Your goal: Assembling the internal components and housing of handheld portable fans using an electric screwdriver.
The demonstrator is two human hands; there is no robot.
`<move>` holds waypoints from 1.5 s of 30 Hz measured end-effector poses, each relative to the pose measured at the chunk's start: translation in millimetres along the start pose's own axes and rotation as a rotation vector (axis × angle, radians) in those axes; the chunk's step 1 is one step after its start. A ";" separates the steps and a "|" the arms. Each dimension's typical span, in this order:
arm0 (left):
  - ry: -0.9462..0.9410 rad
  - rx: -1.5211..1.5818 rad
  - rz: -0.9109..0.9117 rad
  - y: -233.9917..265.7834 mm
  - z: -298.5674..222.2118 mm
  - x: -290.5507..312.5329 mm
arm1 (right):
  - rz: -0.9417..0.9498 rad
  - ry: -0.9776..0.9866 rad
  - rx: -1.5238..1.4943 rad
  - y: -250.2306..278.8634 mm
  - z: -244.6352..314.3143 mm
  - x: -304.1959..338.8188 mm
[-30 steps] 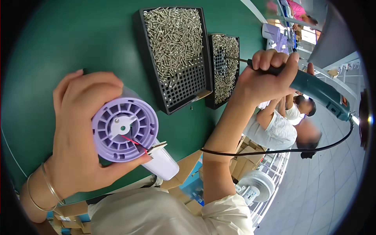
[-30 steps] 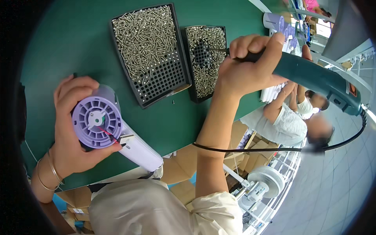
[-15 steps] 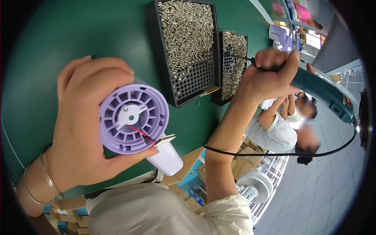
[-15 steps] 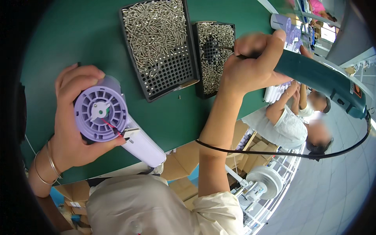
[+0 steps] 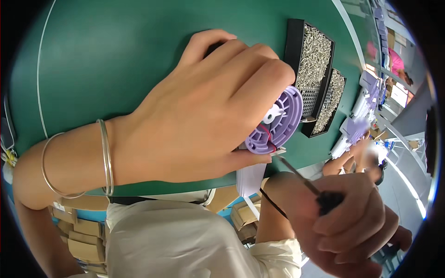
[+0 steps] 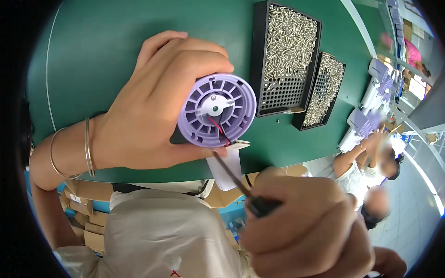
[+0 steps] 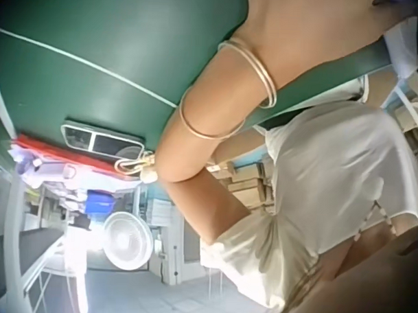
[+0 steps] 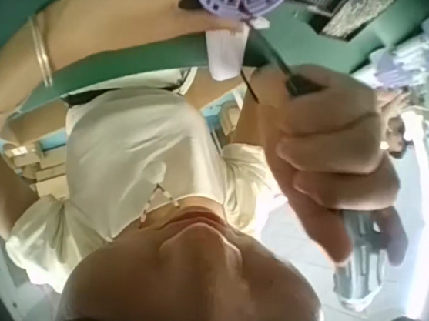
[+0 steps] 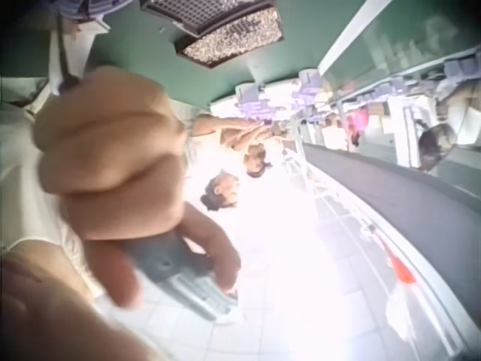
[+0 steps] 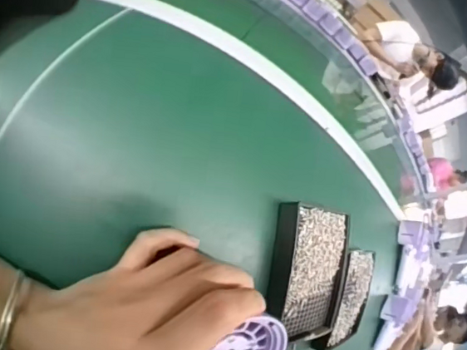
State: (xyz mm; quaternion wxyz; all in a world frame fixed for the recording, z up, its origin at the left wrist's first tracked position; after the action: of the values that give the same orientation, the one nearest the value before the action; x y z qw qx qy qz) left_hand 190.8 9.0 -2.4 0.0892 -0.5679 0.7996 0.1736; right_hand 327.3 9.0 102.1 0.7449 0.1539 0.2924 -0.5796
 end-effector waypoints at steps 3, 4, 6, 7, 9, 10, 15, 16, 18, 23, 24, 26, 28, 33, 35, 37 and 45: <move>0.009 -0.012 0.021 0.9 1.1 2.1 | 0.218 -0.085 0.010 -8.3 -6.2 4.7; 0.014 -0.012 0.010 1.2 1.3 2.9 | 0.012 -0.034 0.130 -8.7 -5.7 8.6; 0.006 -0.006 0.018 -0.9 1.4 1.7 | 0.159 -0.063 0.125 -3.5 -5.9 1.1; 0.008 -0.001 0.009 -1.1 1.4 1.7 | 0.285 -0.072 0.095 -5.7 -6.8 -1.8; 0.009 0.001 0.000 -2.2 1.4 1.6 | 0.409 -0.083 0.068 -12.4 -11.3 1.2; 0.009 0.006 -0.002 -2.6 1.1 1.4 | 0.288 -0.052 0.098 -14.0 -14.6 8.8; 0.019 0.016 -0.008 -2.3 2.6 -0.2 | 0.264 -0.062 0.240 -10.0 -25.3 26.5; 0.037 0.014 0.004 -1.7 3.4 0.5 | 0.273 -0.052 0.270 -9.3 -28.0 29.5; 0.023 0.030 0.010 0.4 1.3 -0.1 | 0.237 -0.016 0.345 -15.2 -26.2 30.1; 0.030 -0.005 0.054 3.0 -0.4 -1.2 | 0.285 -0.038 0.281 -14.7 -27.5 27.2; 0.020 -0.011 0.059 3.2 -2.1 -3.1 | 0.295 -0.038 0.277 -14.1 -27.2 25.7; 0.022 -0.007 0.134 6.1 -5.5 -3.6 | 0.312 -0.046 0.261 -13.5 -30.4 24.4; 0.008 0.088 0.199 6.0 -4.4 -3.6 | 0.004 0.074 0.219 -9.8 -16.4 23.9; 0.014 0.020 0.149 28.0 -14.6 -3.5 | -0.057 0.049 0.258 78.6 46.5 -10.0; 0.077 -0.060 0.131 39.5 -30.6 -11.0 | -0.477 0.165 0.383 95.3 31.6 -20.8; 0.184 -0.122 0.123 42.6 -38.9 -18.0 | -0.469 -0.026 0.532 133.0 7.1 -19.3; 0.448 -0.281 0.042 49.0 -56.6 -28.3 | -0.571 -0.041 0.443 161.8 -45.1 -16.7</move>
State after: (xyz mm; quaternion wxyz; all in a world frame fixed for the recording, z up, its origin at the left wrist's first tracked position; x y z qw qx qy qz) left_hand 157.4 26.8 68.2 -0.1734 -0.5822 0.7792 0.1548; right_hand 467.4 93.0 59.4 0.5072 0.2121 0.1756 -0.8167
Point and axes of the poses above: each hand's wrist, its own x-axis away from the middle knuckle, its own y-axis out of the back of the hand, z = x × y, the point moved 3 cm from there along -x, towards the middle knuckle, and after that the axes turned 14 degrees about x, right-handed, at the moved point
